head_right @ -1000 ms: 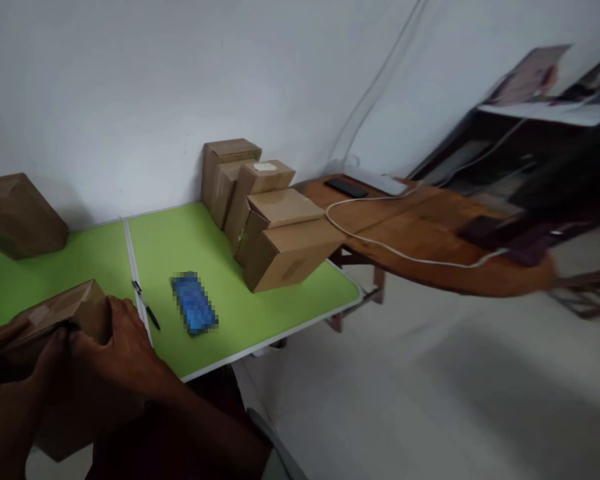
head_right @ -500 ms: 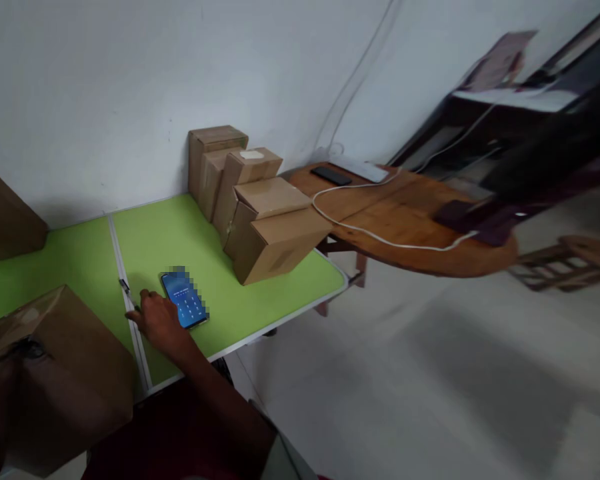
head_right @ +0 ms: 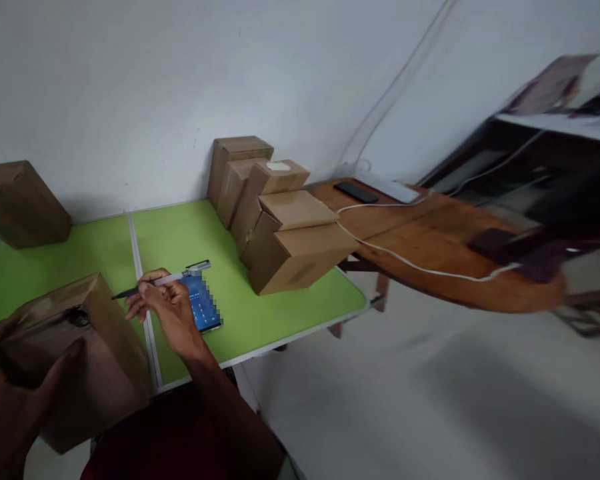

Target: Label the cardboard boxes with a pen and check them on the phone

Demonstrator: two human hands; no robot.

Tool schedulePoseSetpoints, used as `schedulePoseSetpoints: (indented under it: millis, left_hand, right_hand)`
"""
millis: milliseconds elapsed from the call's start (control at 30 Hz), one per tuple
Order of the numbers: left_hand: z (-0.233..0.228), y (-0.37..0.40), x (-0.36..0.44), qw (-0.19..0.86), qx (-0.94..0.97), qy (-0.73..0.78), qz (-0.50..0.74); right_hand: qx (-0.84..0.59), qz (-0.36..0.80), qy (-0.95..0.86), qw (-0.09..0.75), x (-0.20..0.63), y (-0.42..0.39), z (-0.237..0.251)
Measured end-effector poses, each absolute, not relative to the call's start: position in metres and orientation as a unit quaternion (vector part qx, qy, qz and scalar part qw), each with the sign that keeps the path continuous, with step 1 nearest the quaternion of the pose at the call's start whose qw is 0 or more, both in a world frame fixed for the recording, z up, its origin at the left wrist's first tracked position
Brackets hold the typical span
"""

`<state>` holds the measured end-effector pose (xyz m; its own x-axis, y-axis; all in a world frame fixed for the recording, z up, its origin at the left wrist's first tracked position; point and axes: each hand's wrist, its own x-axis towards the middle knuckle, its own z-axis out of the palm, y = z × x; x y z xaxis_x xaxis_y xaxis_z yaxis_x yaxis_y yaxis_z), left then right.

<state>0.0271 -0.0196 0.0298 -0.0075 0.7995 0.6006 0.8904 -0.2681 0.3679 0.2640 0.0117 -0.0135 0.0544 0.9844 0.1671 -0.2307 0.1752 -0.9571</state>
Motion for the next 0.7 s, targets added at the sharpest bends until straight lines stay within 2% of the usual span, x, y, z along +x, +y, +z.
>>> schedulePoseSetpoints:
  millis: [33,100,333,600,700]
  left_hand:
    - [0.029,-0.021,0.030,0.077,-0.703,-0.599,-0.376]
    - [0.028,-0.023,0.034,0.103,-0.710,-0.586,-0.377]
    - [0.025,-0.024,0.030,0.122,-0.719,-0.571,-0.377]
    - [0.024,-0.025,0.027,0.136,-0.722,-0.574,-0.361]
    - [0.026,-0.022,0.021,0.087,-0.718,-0.590,-0.360]
  right_hand:
    - [-0.328,0.525,-0.444,0.648,0.260,0.005,-0.004]
    - [-0.269,0.532,-0.442,0.670,0.248,-0.006,0.013]
    - [-0.307,0.375,-0.570,0.663,0.230,-0.015,0.019]
    - [-0.418,0.393,-0.544,0.612,0.267,-0.025,0.025]
    - [-0.422,0.383,-0.534,0.625,0.275,-0.003,0.032]
